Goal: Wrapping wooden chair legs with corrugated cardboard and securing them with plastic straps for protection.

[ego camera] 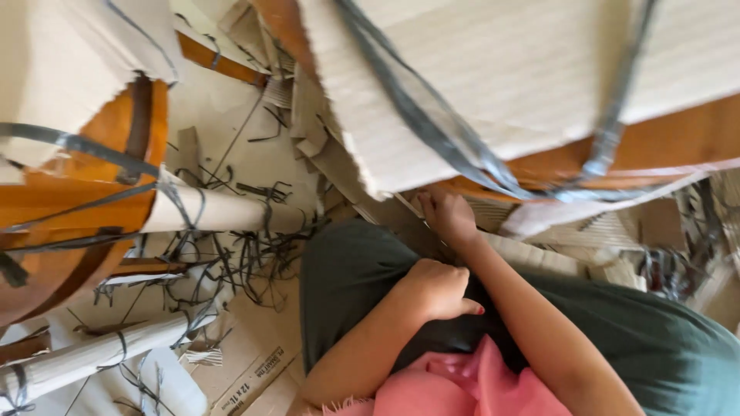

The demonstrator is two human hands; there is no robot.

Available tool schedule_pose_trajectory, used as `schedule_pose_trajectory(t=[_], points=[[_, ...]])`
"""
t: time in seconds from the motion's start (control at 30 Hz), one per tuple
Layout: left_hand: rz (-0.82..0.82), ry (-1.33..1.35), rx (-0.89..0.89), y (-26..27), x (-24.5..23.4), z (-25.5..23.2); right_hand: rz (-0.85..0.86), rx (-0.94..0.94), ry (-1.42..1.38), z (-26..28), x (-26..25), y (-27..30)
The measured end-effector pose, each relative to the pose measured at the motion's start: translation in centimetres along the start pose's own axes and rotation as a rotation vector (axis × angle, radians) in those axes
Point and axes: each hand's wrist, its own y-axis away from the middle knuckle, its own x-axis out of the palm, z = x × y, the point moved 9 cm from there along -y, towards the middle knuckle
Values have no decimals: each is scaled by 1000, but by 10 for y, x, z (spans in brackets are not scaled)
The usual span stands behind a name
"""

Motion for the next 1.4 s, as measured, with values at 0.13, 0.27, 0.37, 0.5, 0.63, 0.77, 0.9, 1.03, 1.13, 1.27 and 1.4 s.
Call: schedule_pose_trajectory(t=[0.13, 0.27, 0.37, 0.5, 0.63, 0.77, 0.9, 1.03, 1.13, 1.27, 1.4], points=[[-26, 20, -23, -6, -8, 18, 32, 170, -85, 34, 22, -38], [-35, 28, 39, -13, -10, 20, 84, 622, -232, 34, 26, -40], [-53, 59, 64, -18, -12, 18, -49, 338, -187, -24, 8, -18], [-5, 0, 90, -33, 9, 12, -241, -253, -113, -17, -52, 38], [-94, -34, 81, -38, 18, -1, -149, -150, -164, -10, -64, 31], [-104, -66, 58, -30, 23, -2, -192, -197, -96, 6, -27, 0], [-86, -37, 68, 3, 4, 6, 30, -56, 57, -32, 46, -30], [-333, 219, -50, 30, -68, 57, 112, 82, 144, -33, 50, -46], [-763, 494, -341, 41, -115, 148, 170, 163, 98, -43, 49, -43], [-1259, 706, -263, 54, -161, 199, -9, 331, -221, -79, 38, -33], [-1308, 739, -143, 10, -177, 199, 14, 340, -461, -61, 32, 13]])
